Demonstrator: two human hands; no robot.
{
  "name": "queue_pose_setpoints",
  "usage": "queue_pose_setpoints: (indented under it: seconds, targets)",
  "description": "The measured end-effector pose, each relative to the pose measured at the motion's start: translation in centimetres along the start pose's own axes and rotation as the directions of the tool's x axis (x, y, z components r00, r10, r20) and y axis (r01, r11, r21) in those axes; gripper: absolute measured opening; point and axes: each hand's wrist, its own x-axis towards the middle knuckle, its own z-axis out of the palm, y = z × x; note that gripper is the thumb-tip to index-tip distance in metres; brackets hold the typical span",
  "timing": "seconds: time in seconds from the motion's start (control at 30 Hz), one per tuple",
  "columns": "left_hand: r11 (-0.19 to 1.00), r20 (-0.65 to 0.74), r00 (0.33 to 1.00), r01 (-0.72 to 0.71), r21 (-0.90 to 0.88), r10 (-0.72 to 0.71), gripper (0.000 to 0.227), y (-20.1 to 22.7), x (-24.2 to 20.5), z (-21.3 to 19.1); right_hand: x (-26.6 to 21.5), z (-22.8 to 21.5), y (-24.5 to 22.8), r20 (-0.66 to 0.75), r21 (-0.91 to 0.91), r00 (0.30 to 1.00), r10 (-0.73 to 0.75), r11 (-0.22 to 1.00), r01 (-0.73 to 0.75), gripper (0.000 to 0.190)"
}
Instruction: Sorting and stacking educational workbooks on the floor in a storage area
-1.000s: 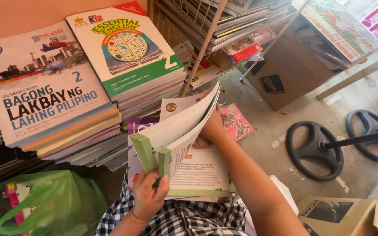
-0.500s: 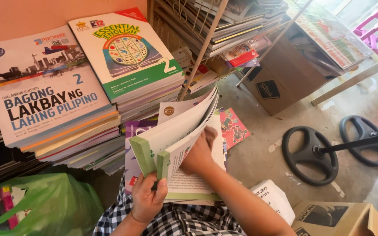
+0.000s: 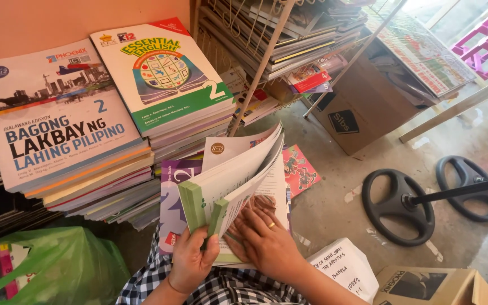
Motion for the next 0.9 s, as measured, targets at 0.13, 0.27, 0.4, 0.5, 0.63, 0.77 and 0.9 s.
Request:
queue_pose_setpoints:
  seconds: [0.13, 0.27, 0.4, 0.5, 0.63, 0.77, 0.9]
  targets:
    - [1.0, 0.021, 0.999, -0.025, -0.007, 0.025, 0.015, 0.6, 0.4, -0.2, 1.1, 0.3, 1.3, 0.04, 0.069, 0.997, 0.069, 0.995, -0.072, 0.056]
    - [0.991, 0.053, 0.994, -0.098, 0.089, 0.093, 0.018, 0.4, 0.0, -0.4, 2.1, 4.9, 2.3, 0.155, 0.144, 0.976, 0.153, 0.974, -0.176, 0.041]
    - [0.988, 0.024, 0.993, -0.115, 0.1, 0.113, 0.027, -0.6, -0.9, -0.3, 2.8, 3.8, 1.1, 0.052, 0.135, 0.997, 0.059, 0.989, -0.066, 0.021]
    - [0.968, 0.014, 0.997, -0.079, 0.237, 0.078, 0.03, -2.0, -1.0, 0.6, 1.8, 1.1, 0.5, 0.076, 0.168, 0.997, -0.01, 0.986, -0.002, 0.03]
    - [0.986, 0.221, 0.965, -0.157, 0.048, 0.143, 0.054, -1.1, 0.1, 0.4, -2.3, 0.4, 1.9, 0.013, 0.129, 1.0, 0.025, 0.991, -0.027, 0.049]
    - [0.923, 0.47, 0.828, -0.379, 0.071, 0.304, 0.04, 3.3, 3.3, 0.9, -2.6, 0.0, 6.0, -0.191, 0.023, 0.972, 0.136, 0.991, -0.134, 0.027]
    - [0.842, 0.641, 0.7, -0.517, 0.153, 0.314, 0.034, 1.8, 1.8, 2.3, -5.6, 2.0, 12.9, -0.166, 0.102, 0.904, 0.394, 0.919, -0.382, 0.043]
